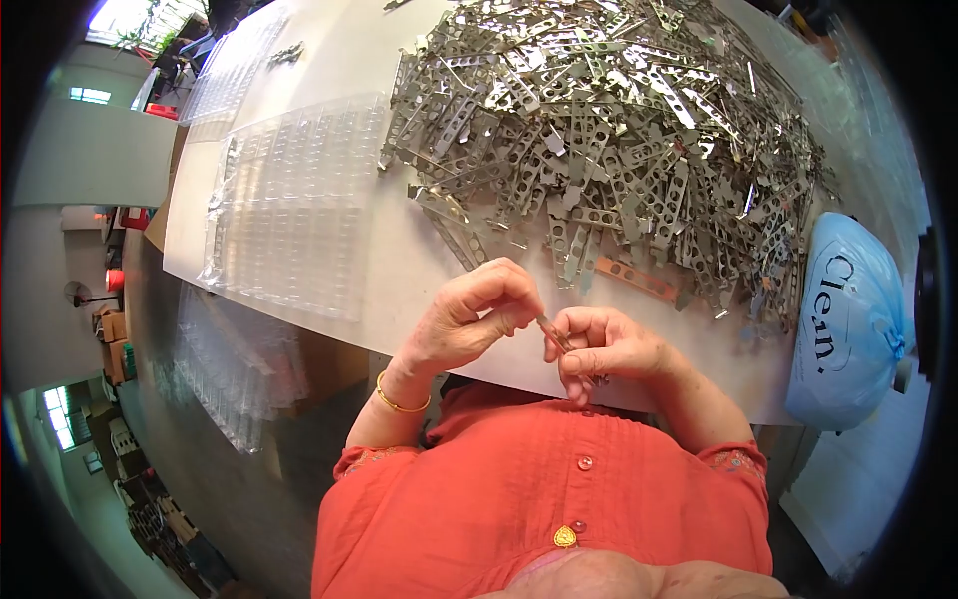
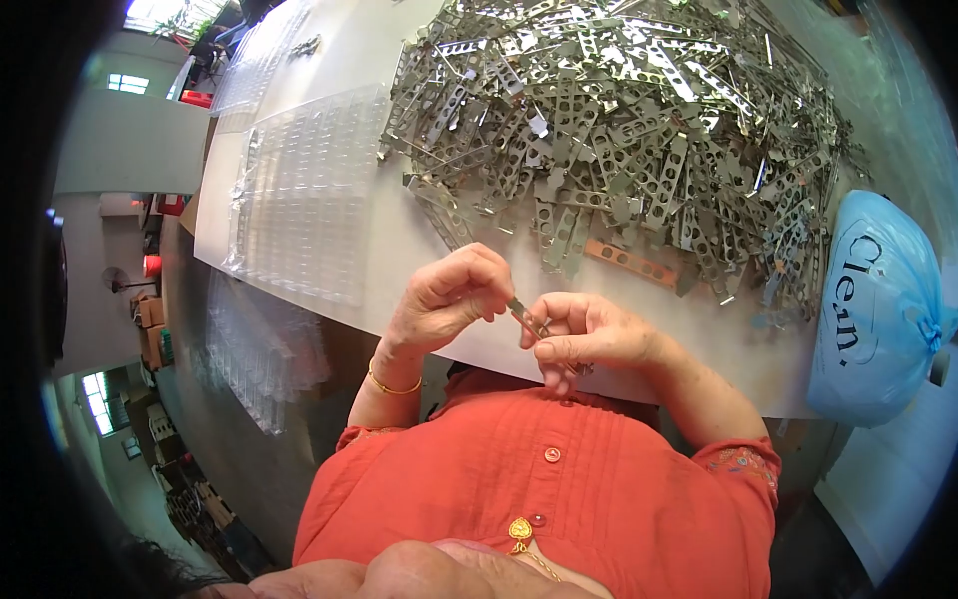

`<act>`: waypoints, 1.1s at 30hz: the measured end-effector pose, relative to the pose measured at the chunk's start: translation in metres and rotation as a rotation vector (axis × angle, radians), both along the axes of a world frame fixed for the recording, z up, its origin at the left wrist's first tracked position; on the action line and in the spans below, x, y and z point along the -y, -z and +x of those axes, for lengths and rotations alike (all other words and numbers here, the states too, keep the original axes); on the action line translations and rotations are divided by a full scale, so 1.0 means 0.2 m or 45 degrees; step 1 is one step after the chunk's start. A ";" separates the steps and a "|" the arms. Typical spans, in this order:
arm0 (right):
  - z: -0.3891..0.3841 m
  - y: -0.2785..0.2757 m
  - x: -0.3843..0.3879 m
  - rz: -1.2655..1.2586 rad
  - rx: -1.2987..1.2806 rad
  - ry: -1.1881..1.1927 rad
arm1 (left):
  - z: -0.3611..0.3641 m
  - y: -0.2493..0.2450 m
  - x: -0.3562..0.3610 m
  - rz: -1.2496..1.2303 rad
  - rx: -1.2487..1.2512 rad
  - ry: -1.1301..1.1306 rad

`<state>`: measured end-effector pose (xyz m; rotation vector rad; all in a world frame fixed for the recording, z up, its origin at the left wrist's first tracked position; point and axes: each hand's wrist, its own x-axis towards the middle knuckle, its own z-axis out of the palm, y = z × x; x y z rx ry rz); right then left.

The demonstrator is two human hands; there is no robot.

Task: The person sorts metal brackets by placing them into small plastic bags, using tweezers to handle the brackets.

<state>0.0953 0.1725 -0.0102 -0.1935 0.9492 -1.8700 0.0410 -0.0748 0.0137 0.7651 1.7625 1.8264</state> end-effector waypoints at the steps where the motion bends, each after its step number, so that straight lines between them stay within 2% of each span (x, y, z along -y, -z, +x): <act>1: 0.01 0.01 0.01 -0.042 0.013 0.088 | 0.02 -0.03 -0.01 -0.023 0.237 -0.117; 2: 0.02 0.01 0.02 -0.086 0.027 0.177 | 0.01 -0.03 0.00 -0.027 0.233 -0.120; 4: 0.02 0.00 0.01 -0.083 0.057 0.212 | -0.04 -0.03 0.04 -0.156 0.351 -0.595; 5: 0.02 0.02 0.01 -0.088 0.073 0.283 | -0.08 0.01 0.06 -0.105 0.294 -0.762; 8: 0.02 0.01 0.01 -0.108 0.081 0.379 | -0.23 0.10 0.19 -0.360 0.133 -1.031; 12: 0.01 0.03 0.02 -0.083 0.019 0.333 | -0.34 0.12 0.23 -0.417 0.111 -1.100; 14: 0.01 0.02 0.02 -0.080 -0.011 0.324 | -0.38 0.12 0.22 -0.667 0.128 -1.081; 15: 0.01 0.02 0.02 -0.062 -0.019 0.334 | -0.39 0.14 0.23 -0.665 0.122 -1.084; 18: 0.01 0.01 0.02 -0.048 -0.023 0.353 | -0.40 0.19 0.24 -0.633 0.030 -1.027; 20: 0.01 0.01 0.01 -0.051 -0.012 0.364 | -0.40 0.20 0.24 -0.445 0.050 -1.040; 21: 0.01 0.00 0.01 -0.042 -0.015 0.356 | -0.40 0.19 0.25 -0.446 0.051 -1.037; 23: 0.01 0.00 0.01 -0.034 -0.017 0.348 | -0.40 0.16 0.26 -0.383 0.187 -1.018; 27: 0.02 0.00 0.02 -0.017 -0.025 0.351 | -0.39 0.12 0.25 -0.422 0.248 -1.031; 29: 0.02 0.00 0.02 -0.011 -0.023 0.358 | -0.39 0.13 0.26 -0.268 0.293 -0.979; 33: 0.02 0.01 0.02 -0.013 -0.039 0.359 | -0.38 0.10 0.25 -0.202 0.367 -0.966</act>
